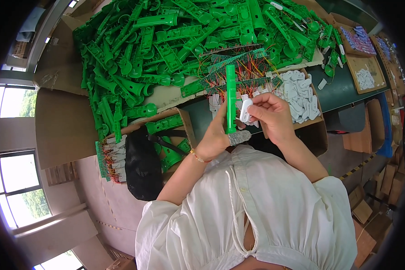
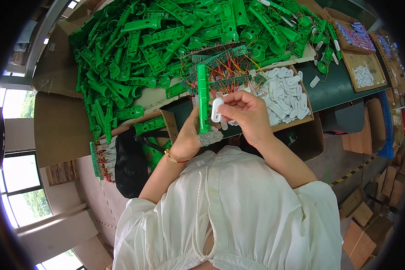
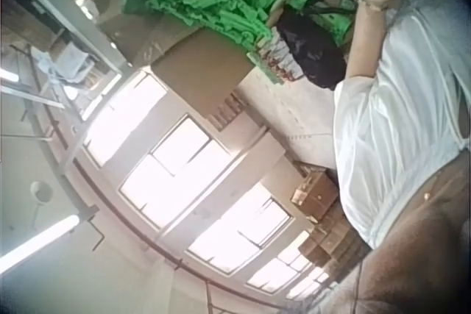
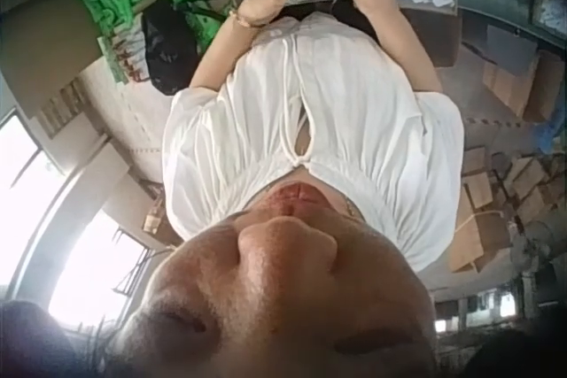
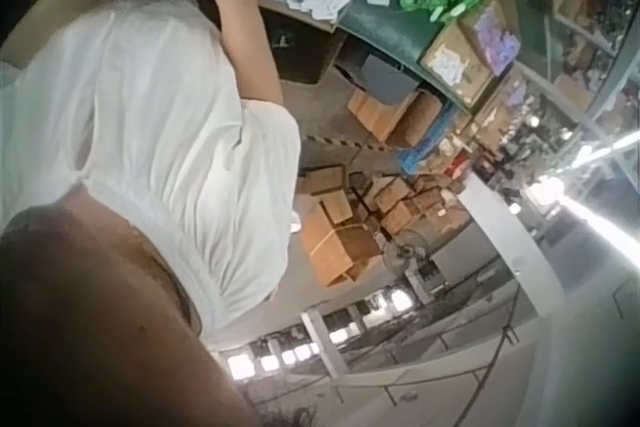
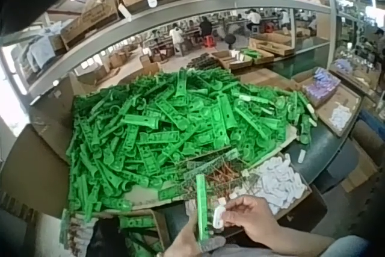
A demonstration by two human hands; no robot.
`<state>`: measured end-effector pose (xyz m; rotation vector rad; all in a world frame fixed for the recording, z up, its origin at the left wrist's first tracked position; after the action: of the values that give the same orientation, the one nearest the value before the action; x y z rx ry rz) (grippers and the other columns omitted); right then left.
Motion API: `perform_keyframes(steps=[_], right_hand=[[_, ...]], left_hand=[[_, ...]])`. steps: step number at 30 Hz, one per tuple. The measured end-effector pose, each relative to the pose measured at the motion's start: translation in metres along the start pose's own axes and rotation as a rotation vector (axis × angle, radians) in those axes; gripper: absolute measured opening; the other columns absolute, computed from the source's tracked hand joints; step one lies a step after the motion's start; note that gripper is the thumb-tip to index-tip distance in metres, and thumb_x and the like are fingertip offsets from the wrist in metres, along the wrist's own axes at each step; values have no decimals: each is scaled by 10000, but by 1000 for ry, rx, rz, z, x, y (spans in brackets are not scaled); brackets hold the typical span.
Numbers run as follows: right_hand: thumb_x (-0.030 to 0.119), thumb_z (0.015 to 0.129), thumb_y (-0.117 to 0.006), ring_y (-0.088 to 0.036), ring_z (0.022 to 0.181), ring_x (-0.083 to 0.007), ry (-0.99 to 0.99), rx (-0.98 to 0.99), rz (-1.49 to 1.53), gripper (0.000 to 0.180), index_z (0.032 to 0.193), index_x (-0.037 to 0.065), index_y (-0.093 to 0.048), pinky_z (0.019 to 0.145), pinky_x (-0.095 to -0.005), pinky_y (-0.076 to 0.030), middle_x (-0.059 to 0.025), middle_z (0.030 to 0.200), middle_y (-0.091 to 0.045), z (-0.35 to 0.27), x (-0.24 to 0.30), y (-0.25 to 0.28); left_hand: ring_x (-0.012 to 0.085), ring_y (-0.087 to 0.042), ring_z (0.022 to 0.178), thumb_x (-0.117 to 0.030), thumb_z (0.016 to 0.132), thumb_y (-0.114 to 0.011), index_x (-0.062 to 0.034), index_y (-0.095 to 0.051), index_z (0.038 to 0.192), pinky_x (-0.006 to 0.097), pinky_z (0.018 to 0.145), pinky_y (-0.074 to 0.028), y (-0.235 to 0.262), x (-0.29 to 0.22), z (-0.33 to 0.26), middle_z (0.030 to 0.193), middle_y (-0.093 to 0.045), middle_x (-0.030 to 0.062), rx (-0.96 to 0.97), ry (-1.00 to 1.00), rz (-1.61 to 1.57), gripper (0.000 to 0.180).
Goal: Assembling green plastic housing components with internal wiring and plates.
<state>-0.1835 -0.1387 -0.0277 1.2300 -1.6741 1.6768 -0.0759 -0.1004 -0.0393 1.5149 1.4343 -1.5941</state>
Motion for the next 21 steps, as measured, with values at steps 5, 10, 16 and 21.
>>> perform_keyframes(steps=[5, 10, 16, 21], right_hand=[[29, 739, -700, -594, 646, -100, -86, 54, -68, 191, 883, 10, -575, 566, -214, -490, -54, 762, -626, -5, -10, -10], [38, 741, -707, -590, 645, -85, -51, 33, -50, 180, 844, 20, -560, 559, -202, -482, -38, 742, -617, -6, -3, -15], [55, 781, -679, -592, 656, -69, 26, 85, -343, 124, 814, 3, -572, 570, -183, -481, -38, 733, -618, -4, -7, -12], [75, 839, -596, -582, 703, -98, 266, 29, -731, 144, 944, -21, -616, 618, -223, -462, -51, 833, -645, 16, 15, 17]], left_hand=[[168, -516, 1032, -33, 661, -640, -49, -182, 1397, 323, 905, -427, -6, -5, 3, 1164, -469, 70, 56, -23, -95, 866], [205, -535, 1020, -125, 754, -669, -13, -69, 1415, 323, 885, -438, -9, -9, 3, 1193, -467, 110, -5, -52, 128, 900], [307, -543, 992, -130, 819, -609, 5, -113, 1397, 363, 842, -449, -1, -23, -6, 1111, -479, 200, -79, -197, 837, 774], [196, -582, 863, -261, 901, -524, -36, -465, 1186, 339, 736, -520, 50, 8, -15, 1001, -557, 90, -274, 119, 262, 367]])
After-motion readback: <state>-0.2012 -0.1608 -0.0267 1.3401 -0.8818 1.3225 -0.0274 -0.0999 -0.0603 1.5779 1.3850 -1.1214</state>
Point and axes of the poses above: each hand's wrist, its own z-axis towards the middle knuckle, its own y-axis out of the back of the hand, x = y × z, the point moved 10 cm from there along z, towards the middle knuckle
